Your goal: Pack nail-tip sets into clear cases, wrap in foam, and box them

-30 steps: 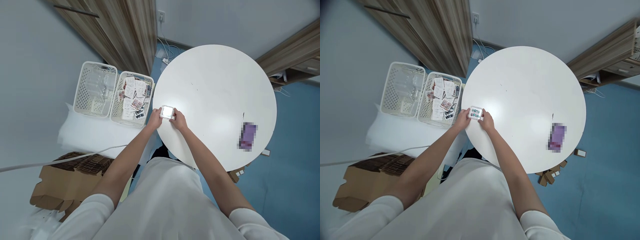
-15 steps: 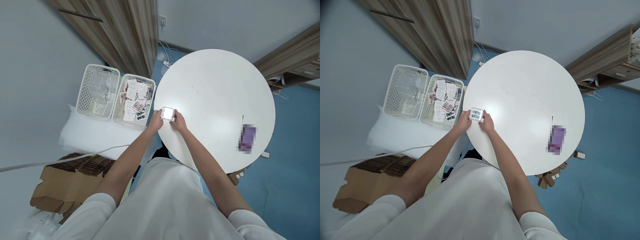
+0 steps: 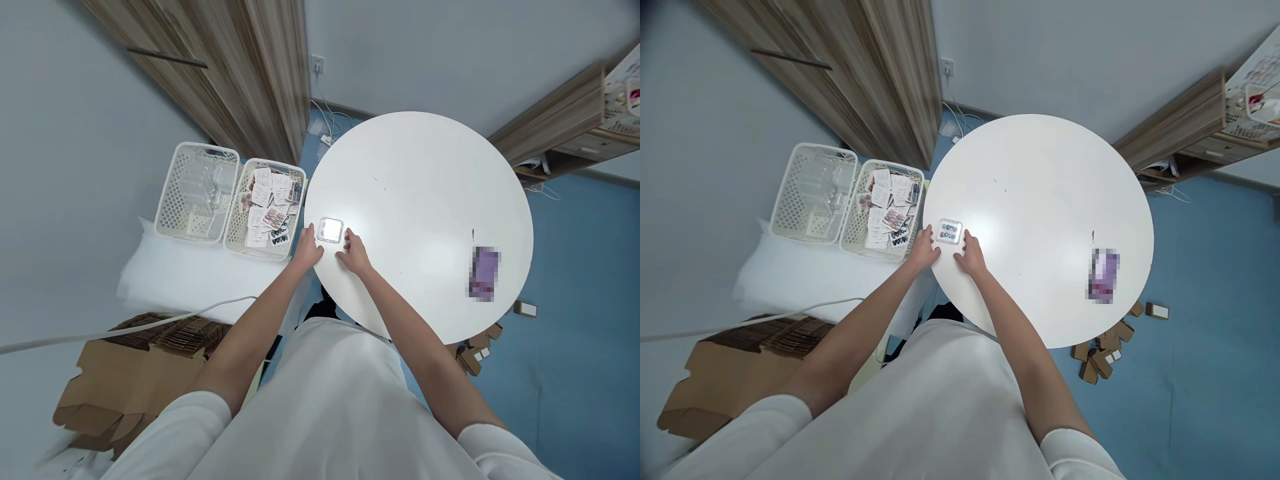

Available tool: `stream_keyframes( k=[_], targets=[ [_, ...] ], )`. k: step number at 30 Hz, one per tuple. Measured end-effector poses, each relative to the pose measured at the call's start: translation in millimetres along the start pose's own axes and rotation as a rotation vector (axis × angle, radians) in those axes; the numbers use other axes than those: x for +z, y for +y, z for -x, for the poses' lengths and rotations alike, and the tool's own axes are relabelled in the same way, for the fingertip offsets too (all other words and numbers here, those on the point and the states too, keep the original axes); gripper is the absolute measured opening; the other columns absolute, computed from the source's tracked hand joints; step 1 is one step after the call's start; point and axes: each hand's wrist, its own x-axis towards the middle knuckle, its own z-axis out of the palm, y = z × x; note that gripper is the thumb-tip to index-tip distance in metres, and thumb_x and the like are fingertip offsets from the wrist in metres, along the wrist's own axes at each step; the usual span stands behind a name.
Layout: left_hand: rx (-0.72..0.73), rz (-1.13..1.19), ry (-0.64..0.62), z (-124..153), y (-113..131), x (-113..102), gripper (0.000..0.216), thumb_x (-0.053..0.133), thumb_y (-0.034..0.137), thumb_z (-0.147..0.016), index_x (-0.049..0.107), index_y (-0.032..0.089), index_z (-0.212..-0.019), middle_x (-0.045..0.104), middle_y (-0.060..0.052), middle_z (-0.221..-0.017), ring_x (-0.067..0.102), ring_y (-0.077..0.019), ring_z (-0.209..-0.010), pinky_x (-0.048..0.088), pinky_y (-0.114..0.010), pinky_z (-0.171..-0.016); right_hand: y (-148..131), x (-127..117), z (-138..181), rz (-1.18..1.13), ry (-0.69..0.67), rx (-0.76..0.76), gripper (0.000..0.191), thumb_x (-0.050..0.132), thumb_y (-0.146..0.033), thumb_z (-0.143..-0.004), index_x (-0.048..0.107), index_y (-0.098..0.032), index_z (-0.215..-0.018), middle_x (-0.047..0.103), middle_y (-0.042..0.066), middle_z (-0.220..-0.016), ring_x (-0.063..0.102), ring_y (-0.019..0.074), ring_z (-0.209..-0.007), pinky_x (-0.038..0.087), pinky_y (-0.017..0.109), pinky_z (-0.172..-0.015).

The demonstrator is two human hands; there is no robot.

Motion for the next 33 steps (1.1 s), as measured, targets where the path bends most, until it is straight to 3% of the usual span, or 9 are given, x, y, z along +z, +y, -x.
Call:
stream_keyframes(
  k=[5,10,17,26,33],
  targets=[
    [0.001,0.082,0.056,22,-5,6,0.074,0.055,0.026,-0.071,0.02,0.016,-0.135,0.037,-0.015,-0.124,0.047,-0.0249,-0.107,0.04,-0.039,-0.09,6,-11,45,-0.121,0.073,-0.092,0.054,0.047,-0.027,-0.077,0.034,-0.023,-0.129,0.049,0.007,-0.114,0.054,0.0137,-0.079,0.048,0.034,-0.075],
    [0.037,0.162,0.082,53,-8,14,0.068,0.054,0.028,-0.074,0.024,0.018,-0.134,0.041,-0.013,-0.12,0.05,-0.0224,-0.102,0.042,-0.039,-0.087,28,-22,94,-0.17,0.093,-0.022,0.041,0.046,-0.03,-0.078,0.047,-0.021,-0.118,0.058,0.006,-0.101,0.053,0.0123,-0.07,0.048,0.033,-0.07],
    [0.094,0.231,0.03,92,-8,28,0.044,0.049,0.028,-0.078,0.045,0.018,-0.12,0.056,-0.006,-0.098,0.055,-0.0163,-0.085,0.047,-0.031,-0.075,47,-29,131,-0.207,0.047,0.031,0.033,0.046,-0.037,-0.077,0.057,-0.02,-0.104,0.062,0.006,-0.089,0.054,0.015,-0.071,0.047,0.032,-0.066],
    [0.042,0.215,0.042,149,7,49,0.035,0.049,0.03,-0.077,0.053,0.017,-0.109,0.06,-0.005,-0.089,0.057,-0.0148,-0.074,0.047,-0.03,-0.072,51,-36,152,-0.193,-0.147,-0.08,0.03,0.047,-0.037,-0.077,0.06,-0.02,-0.099,0.063,0.003,-0.08,0.055,0.0146,-0.07,0.046,0.031,-0.068],
    [-0.149,0.226,0.172,209,10,54,0.038,0.049,0.035,-0.077,0.053,0.019,-0.112,0.061,-0.006,-0.095,0.058,-0.0179,-0.081,0.048,-0.031,-0.074,45,-36,149,-0.104,-0.421,-0.254,0.029,0.048,-0.035,-0.077,0.058,-0.021,-0.1,0.06,0.0,-0.071,0.055,0.0143,-0.067,0.047,0.031,-0.067]
  ],
)
